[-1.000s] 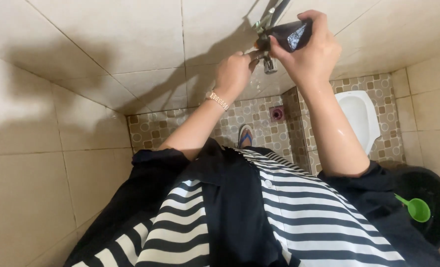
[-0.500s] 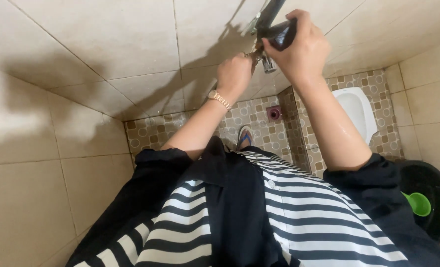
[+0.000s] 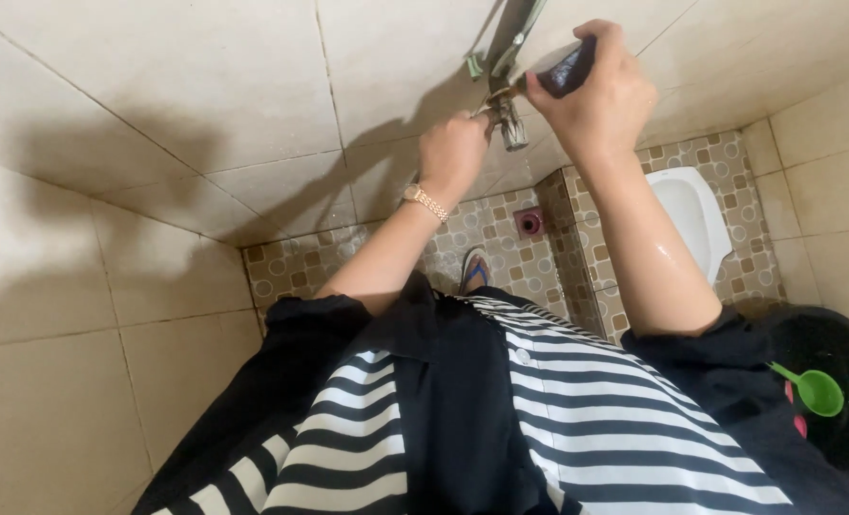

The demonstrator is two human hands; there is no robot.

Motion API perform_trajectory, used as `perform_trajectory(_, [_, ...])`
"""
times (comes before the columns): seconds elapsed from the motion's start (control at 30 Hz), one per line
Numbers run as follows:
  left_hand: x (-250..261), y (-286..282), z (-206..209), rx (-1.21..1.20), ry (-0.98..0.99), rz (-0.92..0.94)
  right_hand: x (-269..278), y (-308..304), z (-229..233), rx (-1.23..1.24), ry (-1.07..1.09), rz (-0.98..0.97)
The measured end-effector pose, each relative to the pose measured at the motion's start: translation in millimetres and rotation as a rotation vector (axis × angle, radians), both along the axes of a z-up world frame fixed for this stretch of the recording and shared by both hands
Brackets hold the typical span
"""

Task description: Scrubbing bathroom wall tiles and the floor area around a squat toilet using a brush and rinsing with water.

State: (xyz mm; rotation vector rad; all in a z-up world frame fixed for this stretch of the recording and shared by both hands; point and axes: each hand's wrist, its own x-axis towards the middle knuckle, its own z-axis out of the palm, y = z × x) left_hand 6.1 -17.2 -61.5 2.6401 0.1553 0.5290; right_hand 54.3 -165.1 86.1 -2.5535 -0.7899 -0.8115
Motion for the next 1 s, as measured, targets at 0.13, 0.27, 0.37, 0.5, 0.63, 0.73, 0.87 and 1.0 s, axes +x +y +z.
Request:
perform_trajectory(0.13, [2.5, -4.6, -1.0, 0.039, 0.042, 0.014, -11.3, 3.6, 0.3, -0.106, -0.154, 0.013])
perform_trajectory(0.27, [2.0, -2.1, 3.3, -0.006, 0.03, -0.021, -1.0, -6.5, -6.4, -0.008, 0.103, -0.062])
perform_trajectory(0.37, [2.2, -3.8, 2.0, 0.071, -0.11, -0.011, 14.7, -24.0, -17.9, -0.038, -0.146, -0.093])
perform_trajectory(0.5, [-4.2, 0.4, 16.4, -0.025, -0.057, -0.042, -6.3, -33.0, -9.5, 0.123, 0.072, -0.155])
perform_trajectory(0.63, [-8.7, 2.6, 27.0, -0.068, 0.085, -0.072, -28.9, -33.5, -17.3, 0.503, 0.233, -0.069])
perform_trajectory(0.73, [-9.1, 2.0, 24.7, -0.049, 0.048, -0.064, -15.5, -50.7, -31.6, 0.573, 0.243, -0.118])
perform_trajectory(0.87, [-10.6, 5.3, 27.8, -0.019, -0.01, -0.05, -2.7, -66.2, -23.9, 0.567, 0.167, -0.177])
perform_trajectory(1.0, [-13.2, 6.2, 29.8, -0.064, -0.047, -0.047, -11.7, -61.2, -14.8, 0.545, 0.259, -0.013])
